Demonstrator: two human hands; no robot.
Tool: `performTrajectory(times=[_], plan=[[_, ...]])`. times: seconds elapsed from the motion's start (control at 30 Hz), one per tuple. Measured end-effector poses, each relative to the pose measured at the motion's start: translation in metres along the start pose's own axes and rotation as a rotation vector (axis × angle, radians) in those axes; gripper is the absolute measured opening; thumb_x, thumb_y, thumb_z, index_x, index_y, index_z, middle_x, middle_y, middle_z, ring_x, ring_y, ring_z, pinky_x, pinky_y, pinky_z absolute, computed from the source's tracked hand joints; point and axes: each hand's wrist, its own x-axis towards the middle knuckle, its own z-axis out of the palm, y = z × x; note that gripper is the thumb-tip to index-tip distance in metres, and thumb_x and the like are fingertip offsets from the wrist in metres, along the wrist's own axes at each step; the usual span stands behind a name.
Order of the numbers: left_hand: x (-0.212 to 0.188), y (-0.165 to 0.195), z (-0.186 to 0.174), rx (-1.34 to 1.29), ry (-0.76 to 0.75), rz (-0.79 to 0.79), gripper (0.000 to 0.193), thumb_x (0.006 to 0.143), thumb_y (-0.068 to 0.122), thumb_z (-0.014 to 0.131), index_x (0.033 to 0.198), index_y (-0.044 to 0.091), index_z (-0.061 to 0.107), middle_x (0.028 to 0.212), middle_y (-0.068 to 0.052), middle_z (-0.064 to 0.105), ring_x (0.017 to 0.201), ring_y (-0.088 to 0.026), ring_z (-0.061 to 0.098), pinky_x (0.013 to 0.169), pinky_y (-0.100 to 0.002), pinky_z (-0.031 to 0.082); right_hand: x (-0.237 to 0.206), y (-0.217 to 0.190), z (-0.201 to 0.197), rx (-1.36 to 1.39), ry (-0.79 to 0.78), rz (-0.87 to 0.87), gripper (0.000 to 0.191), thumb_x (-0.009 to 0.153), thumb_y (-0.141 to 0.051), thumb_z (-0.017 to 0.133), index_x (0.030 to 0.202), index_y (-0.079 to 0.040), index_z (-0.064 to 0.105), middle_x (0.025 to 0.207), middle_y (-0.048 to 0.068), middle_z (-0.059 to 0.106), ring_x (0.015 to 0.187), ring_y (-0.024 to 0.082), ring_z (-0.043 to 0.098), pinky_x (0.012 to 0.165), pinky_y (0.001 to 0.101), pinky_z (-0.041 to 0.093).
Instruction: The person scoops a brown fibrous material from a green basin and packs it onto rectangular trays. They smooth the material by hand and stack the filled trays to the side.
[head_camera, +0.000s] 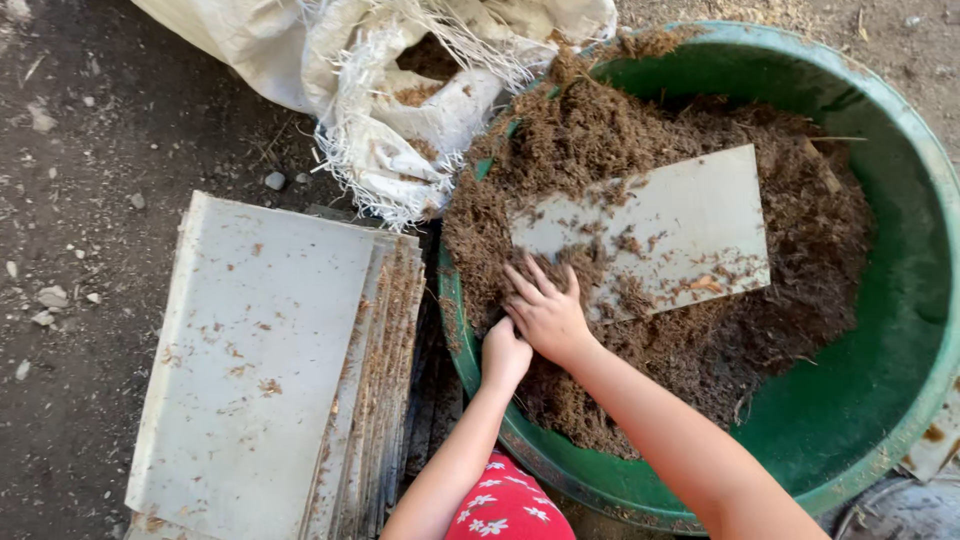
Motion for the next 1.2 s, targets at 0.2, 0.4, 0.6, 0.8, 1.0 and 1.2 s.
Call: performTrajectory(times=[0.2, 0.4, 0.6, 0.8, 1.0, 1.2], plan=[[0.001, -0.009, 0.005, -0.026, 0.050, 0.019, 0.038, 0.091, 0.011, 0.066, 0.126, -0.001, 0.064, 0.113, -0.023, 0.072, 0.103, -0.037, 0.070, 0.089, -0.044, 0.054, 0.074, 0.049, -0.014, 0.059, 0.115, 0.156, 0.035, 0.096, -0.047, 0.058, 0.126, -0.032, 0.067, 0.157, 0.006, 0.044, 0.151, 0.032, 0.027, 0.105, 0.0807, 0.022], [0.005, -0.015, 0.009, -0.030, 0.069, 0.069, 0.043, 0.092, 0.013, 0.069, 0.132, -0.003, 0.061, 0.119, -0.022, 0.071, 0.103, -0.030, 0.070, 0.087, -0.040, 0.054, 0.043, 0.150, -0.056, 0.100, -0.069, 0.783, 0.044, 0.104, -0.032, 0.045, 0.148, -0.028, 0.051, 0.169, 0.004, 0.025, 0.156, 0.026, 0.011, 0.113, 0.0753, 0.013], [0.004, -0.003, 0.006, 0.052, -0.015, -0.132, 0.050, 0.094, 0.015, 0.067, 0.140, 0.000, 0.056, 0.115, -0.023, 0.074, 0.077, -0.027, 0.070, 0.074, -0.039, 0.054, -0.026, 0.185, -0.022, 0.256, 0.014, 1.324, 0.054, 0.115, -0.038, 0.027, 0.168, -0.033, 0.014, 0.176, 0.001, 0.009, 0.158, 0.027, 0.013, 0.121, 0.0760, 0.009], [0.007, -0.017, 0.008, -0.072, 0.006, -0.053, 0.049, 0.091, 0.011, 0.065, 0.137, -0.004, 0.058, 0.127, -0.023, 0.071, 0.099, -0.028, 0.071, 0.087, -0.037, 0.054, -0.033, 0.000, 0.022, 0.256, 0.016, 0.852, 0.058, 0.107, -0.038, 0.041, 0.161, -0.036, 0.022, 0.172, 0.007, 0.005, 0.156, 0.036, 0.013, 0.110, 0.0798, 0.001], [0.025, -0.037, 0.018, -0.039, -0.012, -0.103, 0.058, 0.094, 0.020, 0.069, 0.143, -0.005, 0.049, 0.147, -0.022, 0.052, 0.138, -0.033, 0.049, 0.110, -0.040, 0.040, -0.061, 0.039, 0.039, 0.169, 0.255, 0.729, 0.055, 0.108, -0.036, 0.040, 0.161, -0.039, 0.025, 0.172, 0.004, 0.014, 0.156, 0.032, 0.015, 0.118, 0.0714, -0.001], [0.014, -0.030, 0.013, -0.009, 0.014, -0.020, 0.058, 0.093, 0.021, 0.068, 0.142, -0.005, 0.051, 0.143, -0.023, 0.059, 0.135, -0.033, 0.057, 0.111, -0.039, 0.043, -0.076, 0.185, 0.021, 0.324, 0.265, 1.158, 0.055, 0.110, -0.031, 0.031, 0.164, -0.031, 0.024, 0.174, 0.003, 0.014, 0.159, 0.029, 0.013, 0.121, 0.0679, 0.003]])
